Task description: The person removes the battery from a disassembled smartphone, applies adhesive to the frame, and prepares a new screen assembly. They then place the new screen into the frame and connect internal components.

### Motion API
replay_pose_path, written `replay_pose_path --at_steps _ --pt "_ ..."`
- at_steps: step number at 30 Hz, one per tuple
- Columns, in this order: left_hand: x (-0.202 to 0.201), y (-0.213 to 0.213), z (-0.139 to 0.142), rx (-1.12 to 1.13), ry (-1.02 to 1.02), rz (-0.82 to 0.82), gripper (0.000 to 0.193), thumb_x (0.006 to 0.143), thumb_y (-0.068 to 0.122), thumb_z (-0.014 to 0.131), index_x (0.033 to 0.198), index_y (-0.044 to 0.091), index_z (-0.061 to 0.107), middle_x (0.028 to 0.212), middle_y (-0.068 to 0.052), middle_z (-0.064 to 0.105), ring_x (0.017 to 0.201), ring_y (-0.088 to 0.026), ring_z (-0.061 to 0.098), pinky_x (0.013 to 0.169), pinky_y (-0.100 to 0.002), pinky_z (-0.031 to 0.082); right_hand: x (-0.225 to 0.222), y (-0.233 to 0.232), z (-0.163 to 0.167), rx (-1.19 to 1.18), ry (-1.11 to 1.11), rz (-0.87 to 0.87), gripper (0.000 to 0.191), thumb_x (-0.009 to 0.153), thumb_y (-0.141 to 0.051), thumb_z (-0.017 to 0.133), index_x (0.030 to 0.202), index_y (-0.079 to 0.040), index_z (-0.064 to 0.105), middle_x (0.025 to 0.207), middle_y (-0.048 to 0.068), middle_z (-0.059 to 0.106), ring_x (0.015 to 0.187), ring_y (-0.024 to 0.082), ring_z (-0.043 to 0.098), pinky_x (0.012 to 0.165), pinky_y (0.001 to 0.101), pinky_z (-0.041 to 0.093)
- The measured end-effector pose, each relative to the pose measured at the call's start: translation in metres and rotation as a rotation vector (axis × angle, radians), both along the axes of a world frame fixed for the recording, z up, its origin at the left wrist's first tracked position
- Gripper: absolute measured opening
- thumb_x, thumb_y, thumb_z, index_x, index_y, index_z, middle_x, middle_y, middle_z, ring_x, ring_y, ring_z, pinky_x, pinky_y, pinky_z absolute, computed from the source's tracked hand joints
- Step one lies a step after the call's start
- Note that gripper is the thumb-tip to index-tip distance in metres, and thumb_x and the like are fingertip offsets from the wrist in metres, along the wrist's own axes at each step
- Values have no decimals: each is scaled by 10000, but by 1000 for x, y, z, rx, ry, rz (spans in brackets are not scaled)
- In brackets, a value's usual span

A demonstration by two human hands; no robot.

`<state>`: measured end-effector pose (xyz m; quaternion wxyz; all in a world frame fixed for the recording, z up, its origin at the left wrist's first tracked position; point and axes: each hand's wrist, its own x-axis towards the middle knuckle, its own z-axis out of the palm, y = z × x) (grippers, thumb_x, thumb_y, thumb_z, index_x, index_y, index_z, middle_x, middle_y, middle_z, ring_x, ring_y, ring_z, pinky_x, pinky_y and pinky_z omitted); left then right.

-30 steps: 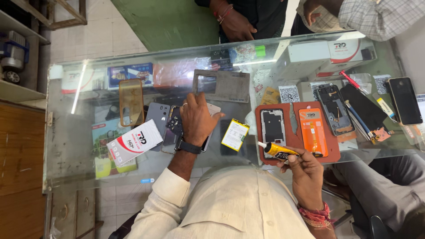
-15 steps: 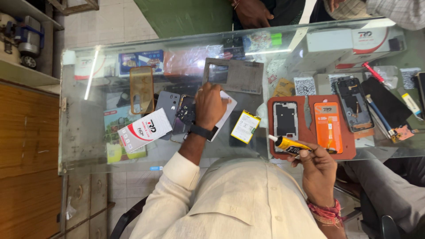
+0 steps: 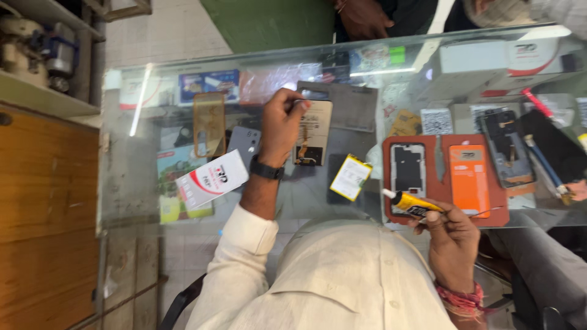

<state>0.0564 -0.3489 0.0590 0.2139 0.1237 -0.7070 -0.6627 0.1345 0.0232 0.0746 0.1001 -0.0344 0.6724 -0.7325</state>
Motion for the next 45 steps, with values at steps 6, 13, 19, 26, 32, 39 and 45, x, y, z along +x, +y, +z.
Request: replay_pose_path --at_steps 6,13,19,26,32,39,45 --pt "-8 11 13 -45 362 45 122 1016 -44 706 1043 25 610 1013 -82 712 898 -101 653 812 -244 554 -7 -7 -4 7 -15 13 254 1038 -82 577 1226 70 656 1030 133 752 807 133 684 700 275 542" --pt "-36 33 20 -511 459 -336 154 928 -52 689 879 72 613 1242 -69 738 1343 -267 596 1109 -443 480 -9 -4 -5 30 -7 7 258 1033 -75 584 1230 72 664 968 137 751 795 135 685 695 277 544" --pt "-24 17 12 -1002 187 -478 90 882 24 699 816 76 665 1380 -84 675 1456 -319 460 1222 -530 301 -10 0 -5 13 -30 -52 258 1022 -78 581 1212 77 660 980 133 754 791 144 696 682 281 542" --pt "14 22 38 -866 73 -399 203 828 125 791 1009 46 742 1151 -102 740 1089 -299 666 937 -442 512 -15 -5 -6 19 -26 1 274 1025 -92 602 1224 85 665 956 148 753 791 150 691 686 287 539" --pt "63 75 55 -386 216 -590 261 901 110 793 1146 66 715 981 -77 743 848 -191 754 739 -308 589 -17 -12 -5 -74 -75 69 300 1016 -133 615 1218 87 641 966 154 757 812 164 713 717 296 552" --pt "86 99 41 -355 332 -598 245 922 52 760 1160 85 714 996 -68 739 928 -224 742 822 -346 594 -12 -14 -12 -178 -218 142 275 1012 -124 618 1186 88 637 962 188 762 789 184 697 707 306 542" --pt "92 94 36 -611 453 -576 234 880 37 762 1108 54 710 987 -58 746 918 -231 741 800 -365 598 -4 -7 -20 -228 -289 151 259 1003 -102 629 1177 90 641 949 177 739 764 204 698 686 318 541"
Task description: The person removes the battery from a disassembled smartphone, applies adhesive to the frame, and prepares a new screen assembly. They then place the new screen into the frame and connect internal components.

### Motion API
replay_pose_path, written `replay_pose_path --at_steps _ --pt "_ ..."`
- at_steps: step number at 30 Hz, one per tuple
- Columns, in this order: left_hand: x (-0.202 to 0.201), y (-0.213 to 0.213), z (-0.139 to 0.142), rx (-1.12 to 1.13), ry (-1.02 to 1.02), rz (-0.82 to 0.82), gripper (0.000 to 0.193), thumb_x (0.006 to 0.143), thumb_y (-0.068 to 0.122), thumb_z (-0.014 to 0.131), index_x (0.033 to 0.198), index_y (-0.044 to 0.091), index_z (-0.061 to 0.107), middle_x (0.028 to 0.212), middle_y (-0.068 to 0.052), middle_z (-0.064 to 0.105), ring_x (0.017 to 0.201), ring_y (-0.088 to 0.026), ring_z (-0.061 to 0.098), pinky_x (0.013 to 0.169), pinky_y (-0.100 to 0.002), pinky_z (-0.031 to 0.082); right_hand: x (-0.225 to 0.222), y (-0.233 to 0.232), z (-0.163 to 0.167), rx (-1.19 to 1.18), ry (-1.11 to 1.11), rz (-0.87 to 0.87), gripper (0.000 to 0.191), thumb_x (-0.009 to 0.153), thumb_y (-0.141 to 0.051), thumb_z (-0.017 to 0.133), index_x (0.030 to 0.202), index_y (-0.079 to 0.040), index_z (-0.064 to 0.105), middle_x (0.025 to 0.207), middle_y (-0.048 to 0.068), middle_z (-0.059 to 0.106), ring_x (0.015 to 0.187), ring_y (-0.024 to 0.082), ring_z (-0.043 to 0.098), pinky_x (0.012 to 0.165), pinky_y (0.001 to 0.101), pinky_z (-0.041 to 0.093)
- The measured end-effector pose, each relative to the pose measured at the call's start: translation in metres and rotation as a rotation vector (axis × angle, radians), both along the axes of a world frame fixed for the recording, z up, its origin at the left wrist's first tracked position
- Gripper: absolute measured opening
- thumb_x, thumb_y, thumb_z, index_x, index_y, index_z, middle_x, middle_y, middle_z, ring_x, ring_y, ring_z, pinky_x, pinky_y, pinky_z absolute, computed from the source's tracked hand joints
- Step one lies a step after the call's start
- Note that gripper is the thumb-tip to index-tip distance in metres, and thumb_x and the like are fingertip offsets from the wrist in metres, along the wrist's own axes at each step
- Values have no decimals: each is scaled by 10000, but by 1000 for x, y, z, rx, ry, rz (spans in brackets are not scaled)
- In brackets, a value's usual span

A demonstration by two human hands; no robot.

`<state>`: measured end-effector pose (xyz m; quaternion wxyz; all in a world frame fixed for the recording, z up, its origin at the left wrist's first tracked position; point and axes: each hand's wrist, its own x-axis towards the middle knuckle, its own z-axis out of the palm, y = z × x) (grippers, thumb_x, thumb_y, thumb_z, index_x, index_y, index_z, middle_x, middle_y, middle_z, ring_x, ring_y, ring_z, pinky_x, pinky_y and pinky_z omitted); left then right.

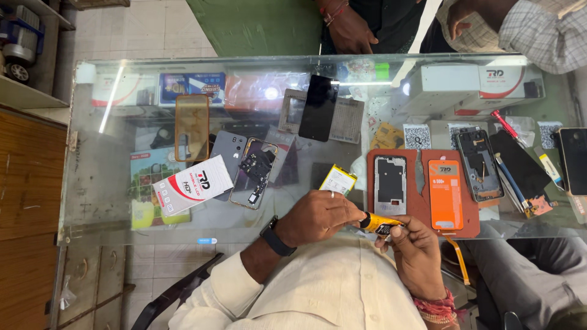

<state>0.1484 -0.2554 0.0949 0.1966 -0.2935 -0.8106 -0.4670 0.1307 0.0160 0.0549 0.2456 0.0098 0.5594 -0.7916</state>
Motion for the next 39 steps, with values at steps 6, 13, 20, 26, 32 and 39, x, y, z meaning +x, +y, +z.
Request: replay_pose_path --at_steps 6,13,20,26,32,39 --pt "4 6 0 -61 43 42 169 877 124 795 992 39 706 881 -60 713 801 -226 718 681 -376 564 7 1 1 42 -30 11 261 989 -93 627 1171 94 644 964 159 745 758 192 695 692 313 543" --pt "2 21 -4 -115 -171 138 417 772 390 901 726 89 616 670 -55 621 641 -248 648 612 -397 512 13 6 -3 135 115 0 247 1003 -108 630 1155 85 660 943 131 760 773 148 696 696 288 551" --pt "4 26 0 172 -126 7 183 955 140 758 1112 69 697 967 -60 729 859 -226 737 752 -324 580 9 12 -3 52 99 -18 253 1014 -124 632 1169 75 645 952 127 749 796 148 703 696 287 554" --pt "5 29 -1 -19 -107 103 235 862 182 854 871 81 642 757 -61 646 696 -256 666 638 -377 504 10 14 -2 21 103 48 224 1035 -98 604 1178 68 648 962 135 752 798 150 701 712 295 562" --pt "5 34 1 157 -239 3 259 873 213 793 982 16 665 804 -75 685 631 -213 670 549 -336 511 9 19 -5 17 97 26 193 1013 -78 610 1152 54 631 969 132 753 796 154 720 698 305 579" --pt "2 36 -6 -78 -124 83 308 868 302 845 808 95 625 686 -59 605 606 -240 629 576 -369 470 11 22 -6 67 53 65 198 1017 -75 600 1144 69 648 924 135 759 757 148 715 672 300 581"
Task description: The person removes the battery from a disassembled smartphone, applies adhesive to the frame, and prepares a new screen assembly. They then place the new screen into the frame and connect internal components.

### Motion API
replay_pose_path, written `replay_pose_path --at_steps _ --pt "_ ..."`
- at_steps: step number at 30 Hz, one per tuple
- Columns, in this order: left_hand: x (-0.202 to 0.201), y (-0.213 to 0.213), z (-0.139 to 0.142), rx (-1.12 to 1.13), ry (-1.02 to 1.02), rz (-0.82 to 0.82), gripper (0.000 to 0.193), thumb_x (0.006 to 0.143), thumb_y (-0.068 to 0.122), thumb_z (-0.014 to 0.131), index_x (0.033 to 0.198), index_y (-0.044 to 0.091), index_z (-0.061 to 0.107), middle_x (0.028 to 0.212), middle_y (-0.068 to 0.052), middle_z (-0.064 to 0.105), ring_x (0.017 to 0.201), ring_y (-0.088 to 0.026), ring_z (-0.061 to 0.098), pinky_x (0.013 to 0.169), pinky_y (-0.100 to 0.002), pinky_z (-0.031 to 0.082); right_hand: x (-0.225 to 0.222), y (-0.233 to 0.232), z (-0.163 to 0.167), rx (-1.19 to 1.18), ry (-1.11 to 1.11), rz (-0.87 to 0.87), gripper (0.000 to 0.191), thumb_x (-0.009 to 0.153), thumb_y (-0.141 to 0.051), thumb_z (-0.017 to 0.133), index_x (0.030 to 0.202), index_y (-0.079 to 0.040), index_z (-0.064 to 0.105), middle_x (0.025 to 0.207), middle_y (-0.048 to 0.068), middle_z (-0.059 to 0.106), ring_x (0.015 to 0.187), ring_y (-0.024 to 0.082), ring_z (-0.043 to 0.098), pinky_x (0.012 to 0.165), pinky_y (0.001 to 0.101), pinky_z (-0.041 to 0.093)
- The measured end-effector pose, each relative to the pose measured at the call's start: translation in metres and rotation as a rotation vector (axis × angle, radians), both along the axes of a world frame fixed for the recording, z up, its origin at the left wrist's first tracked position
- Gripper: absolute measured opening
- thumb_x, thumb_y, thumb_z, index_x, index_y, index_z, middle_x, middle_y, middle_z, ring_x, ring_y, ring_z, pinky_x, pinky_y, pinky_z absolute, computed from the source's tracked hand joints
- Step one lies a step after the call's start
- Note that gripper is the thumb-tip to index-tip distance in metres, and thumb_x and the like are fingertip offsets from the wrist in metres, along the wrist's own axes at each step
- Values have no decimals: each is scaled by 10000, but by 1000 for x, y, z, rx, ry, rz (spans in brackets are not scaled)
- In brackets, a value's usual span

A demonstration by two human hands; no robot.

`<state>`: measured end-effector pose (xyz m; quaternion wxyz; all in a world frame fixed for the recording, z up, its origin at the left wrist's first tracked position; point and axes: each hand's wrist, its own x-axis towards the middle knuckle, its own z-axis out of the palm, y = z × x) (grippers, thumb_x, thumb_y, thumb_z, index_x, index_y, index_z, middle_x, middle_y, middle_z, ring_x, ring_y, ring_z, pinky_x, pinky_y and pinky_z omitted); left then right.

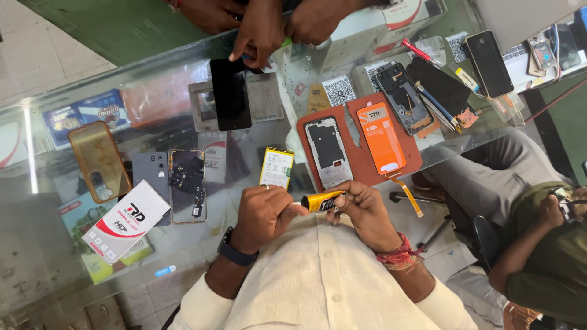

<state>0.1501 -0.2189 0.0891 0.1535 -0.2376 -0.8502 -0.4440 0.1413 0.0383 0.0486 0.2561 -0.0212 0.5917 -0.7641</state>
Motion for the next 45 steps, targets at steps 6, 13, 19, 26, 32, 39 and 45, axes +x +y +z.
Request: replay_pose_path --at_steps 6,13,19,26,32,39,45 --pt "-1 -1 8 228 -50 -86 221 973 246 732 1004 34 676 832 -57 689 699 -217 690 631 -330 533 1 1 2 -66 25 -47 202 1019 -70 604 1161 70 635 973 141 757 790 153 711 706 307 582" --pt "-2 -5 18 65 -8 -49 344 833 313 880 790 81 630 684 -56 615 602 -244 621 572 -371 479 -2 -6 8 -44 -14 -16 198 1001 -46 590 1157 65 641 971 140 763 769 158 711 687 311 584" --pt "0 1 19 280 -170 -91 242 817 109 848 983 10 702 852 -95 739 593 -182 696 545 -291 547 -2 -2 16 -29 -4 -15 193 1021 -60 592 1154 62 658 941 109 748 795 137 707 715 286 576" --pt "3 20 20 216 41 -33 219 834 17 822 998 55 681 870 -66 751 761 -202 750 672 -310 571 -18 15 31 -60 -31 96 214 1036 -91 602 1187 48 663 937 84 729 781 109 680 708 264 559" --pt "-2 49 27 262 19 20 208 845 4 814 1005 52 690 852 -59 760 740 -187 750 648 -298 565 -38 43 44 -54 -51 158 231 1019 -113 600 1169 53 656 996 109 746 812 148 729 723 302 602" --pt "-7 73 23 360 -74 75 356 776 133 895 1057 29 703 822 -63 732 645 -143 670 588 -263 519 -54 68 36 -167 -164 213 274 1017 -143 606 1188 70 623 1027 153 751 862 203 749 763 343 619" --pt "-4 80 6 339 -291 328 412 831 213 852 1164 19 705 879 -70 749 718 -140 689 644 -277 554 -70 93 34 -414 -97 1 282 1042 -113 606 1263 63 595 1088 223 721 907 280 746 818 396 622"
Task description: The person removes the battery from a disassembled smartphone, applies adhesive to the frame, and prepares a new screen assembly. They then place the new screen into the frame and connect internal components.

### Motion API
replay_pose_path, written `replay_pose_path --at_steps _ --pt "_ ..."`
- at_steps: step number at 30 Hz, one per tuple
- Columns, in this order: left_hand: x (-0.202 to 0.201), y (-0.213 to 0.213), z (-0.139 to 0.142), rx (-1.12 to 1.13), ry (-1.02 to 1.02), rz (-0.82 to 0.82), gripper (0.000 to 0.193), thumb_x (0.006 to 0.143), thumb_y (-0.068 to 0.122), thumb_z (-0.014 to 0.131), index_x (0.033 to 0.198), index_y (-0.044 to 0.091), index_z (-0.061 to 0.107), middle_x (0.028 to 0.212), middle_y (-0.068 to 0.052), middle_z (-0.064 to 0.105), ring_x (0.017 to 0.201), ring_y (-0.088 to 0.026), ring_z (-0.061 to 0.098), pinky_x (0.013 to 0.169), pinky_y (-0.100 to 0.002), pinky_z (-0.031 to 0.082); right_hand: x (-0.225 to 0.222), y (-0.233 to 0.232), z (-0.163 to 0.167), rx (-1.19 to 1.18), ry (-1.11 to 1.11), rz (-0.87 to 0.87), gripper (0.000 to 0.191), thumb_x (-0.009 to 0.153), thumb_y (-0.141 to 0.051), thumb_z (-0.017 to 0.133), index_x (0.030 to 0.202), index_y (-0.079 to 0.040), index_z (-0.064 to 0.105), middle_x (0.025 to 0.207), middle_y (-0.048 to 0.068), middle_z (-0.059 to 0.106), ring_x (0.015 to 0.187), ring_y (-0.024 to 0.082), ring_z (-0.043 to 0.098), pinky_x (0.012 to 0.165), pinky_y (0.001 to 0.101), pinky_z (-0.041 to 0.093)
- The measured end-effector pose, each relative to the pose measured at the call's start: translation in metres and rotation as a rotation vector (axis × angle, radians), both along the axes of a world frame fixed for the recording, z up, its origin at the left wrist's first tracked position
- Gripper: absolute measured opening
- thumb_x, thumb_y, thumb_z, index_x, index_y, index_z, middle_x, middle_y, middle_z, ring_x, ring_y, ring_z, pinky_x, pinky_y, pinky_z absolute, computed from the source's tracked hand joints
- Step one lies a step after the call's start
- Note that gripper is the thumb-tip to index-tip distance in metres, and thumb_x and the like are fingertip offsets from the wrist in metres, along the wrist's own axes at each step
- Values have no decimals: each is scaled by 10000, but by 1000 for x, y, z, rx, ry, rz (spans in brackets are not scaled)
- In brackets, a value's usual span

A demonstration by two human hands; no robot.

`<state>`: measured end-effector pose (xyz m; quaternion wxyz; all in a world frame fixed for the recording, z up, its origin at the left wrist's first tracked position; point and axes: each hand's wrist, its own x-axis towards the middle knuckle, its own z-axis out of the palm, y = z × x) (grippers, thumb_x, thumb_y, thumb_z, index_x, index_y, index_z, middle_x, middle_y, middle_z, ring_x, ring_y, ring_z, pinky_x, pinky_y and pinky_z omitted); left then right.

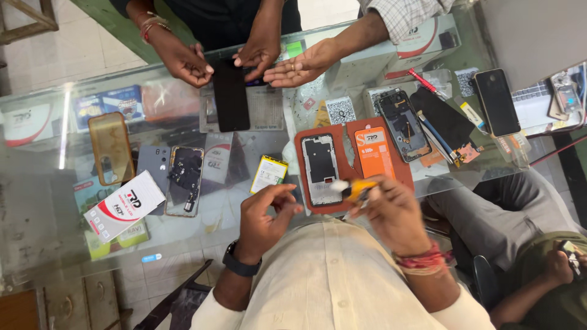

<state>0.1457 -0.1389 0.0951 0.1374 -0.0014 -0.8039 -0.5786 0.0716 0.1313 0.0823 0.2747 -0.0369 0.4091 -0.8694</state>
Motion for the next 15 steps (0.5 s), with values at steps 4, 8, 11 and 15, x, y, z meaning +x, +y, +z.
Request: replay_pose_path --at_steps 4,8,11,15 --pt "-4 2 -16 -663 34 194 533 813 307 864 1211 30 642 1120 -137 693 1041 -332 637 873 -446 516 -9 30 16 -47 45 -209 254 1084 -91 568 1299 44 567 1177 255 705 974 307 737 865 423 616" --pt "-9 4 -27 -852 -195 305 726 727 394 857 1300 39 588 1220 -177 587 1103 -378 550 889 -536 431 -9 56 32 -28 122 -357 225 1132 -82 564 1321 39 556 1187 230 694 1055 338 735 921 462 615" --pt "-12 2 -32 -886 -251 326 765 740 397 854 1345 34 556 1234 -172 565 1106 -383 540 891 -546 421 -2 68 36 -34 137 -418 199 1147 -80 567 1310 35 562 1140 224 694 1081 341 733 958 472 611" --pt "-12 -7 -37 -903 -290 368 675 813 328 828 1365 48 558 1222 -158 573 1115 -369 550 912 -546 420 8 76 32 -48 152 -450 183 1144 -78 585 1275 50 587 1136 210 698 1050 311 722 1007 481 606"
